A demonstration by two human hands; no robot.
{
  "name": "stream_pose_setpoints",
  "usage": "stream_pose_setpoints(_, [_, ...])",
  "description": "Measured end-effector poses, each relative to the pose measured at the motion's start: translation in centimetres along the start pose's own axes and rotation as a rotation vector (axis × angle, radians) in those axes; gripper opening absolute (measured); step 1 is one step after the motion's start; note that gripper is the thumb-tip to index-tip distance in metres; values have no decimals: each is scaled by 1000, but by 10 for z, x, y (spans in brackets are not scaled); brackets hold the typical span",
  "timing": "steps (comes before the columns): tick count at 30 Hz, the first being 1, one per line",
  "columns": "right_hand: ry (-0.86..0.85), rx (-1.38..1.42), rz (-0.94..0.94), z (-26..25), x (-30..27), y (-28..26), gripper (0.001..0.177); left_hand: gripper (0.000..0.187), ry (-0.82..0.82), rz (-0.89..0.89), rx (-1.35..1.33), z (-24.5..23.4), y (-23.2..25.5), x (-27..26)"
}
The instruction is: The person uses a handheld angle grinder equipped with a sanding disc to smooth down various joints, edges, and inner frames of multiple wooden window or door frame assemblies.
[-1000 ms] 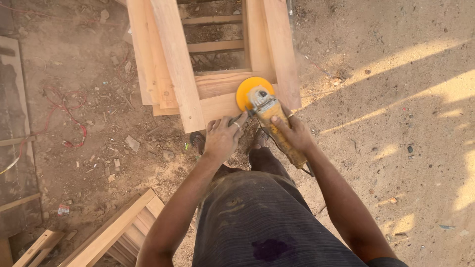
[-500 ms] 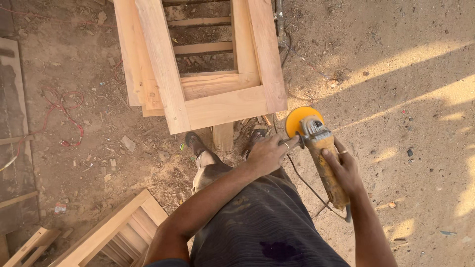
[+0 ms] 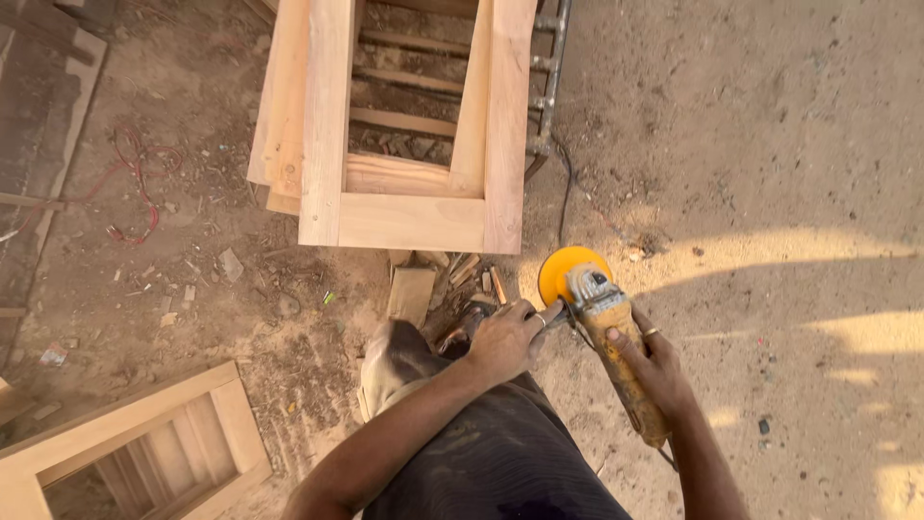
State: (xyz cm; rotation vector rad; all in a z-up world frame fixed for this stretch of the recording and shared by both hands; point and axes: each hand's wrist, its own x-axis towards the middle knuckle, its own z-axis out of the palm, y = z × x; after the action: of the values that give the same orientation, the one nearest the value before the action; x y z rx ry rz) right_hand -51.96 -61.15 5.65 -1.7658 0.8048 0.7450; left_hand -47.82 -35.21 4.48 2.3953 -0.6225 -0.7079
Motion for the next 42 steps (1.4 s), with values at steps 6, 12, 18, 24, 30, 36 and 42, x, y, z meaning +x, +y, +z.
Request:
stream_pose_setpoints(6, [-8,-103,40,-26,2,8,92,61,-36,-42,10,16,27,12])
stream_pose_setpoints(12, [-24,-143,-83,-62,24,14,81,47,310,3,19,40,44,24])
stream_pose_setpoints(18, [-143,-103,-227,-121,98,2,81,55,446,-70,-67,62,84,83])
stream_pose_setpoints(24, [-264,-201,-409,-198,157,-39,72,53,325,-252,-65,71,123,173])
stream_pose_setpoints(30, [-421,-447,-536,-203,210,-127,80,52,516,-451,-122,53,128,209])
stream_pose_setpoints(36, [-522,-747,-704,-139,258,-210,79,57,638,-698,-50,30,87,208])
stream_pose_setpoints(42, [-669,-902,-1063,-63,280,-256,71,71,957,-756,-117,38,52,199])
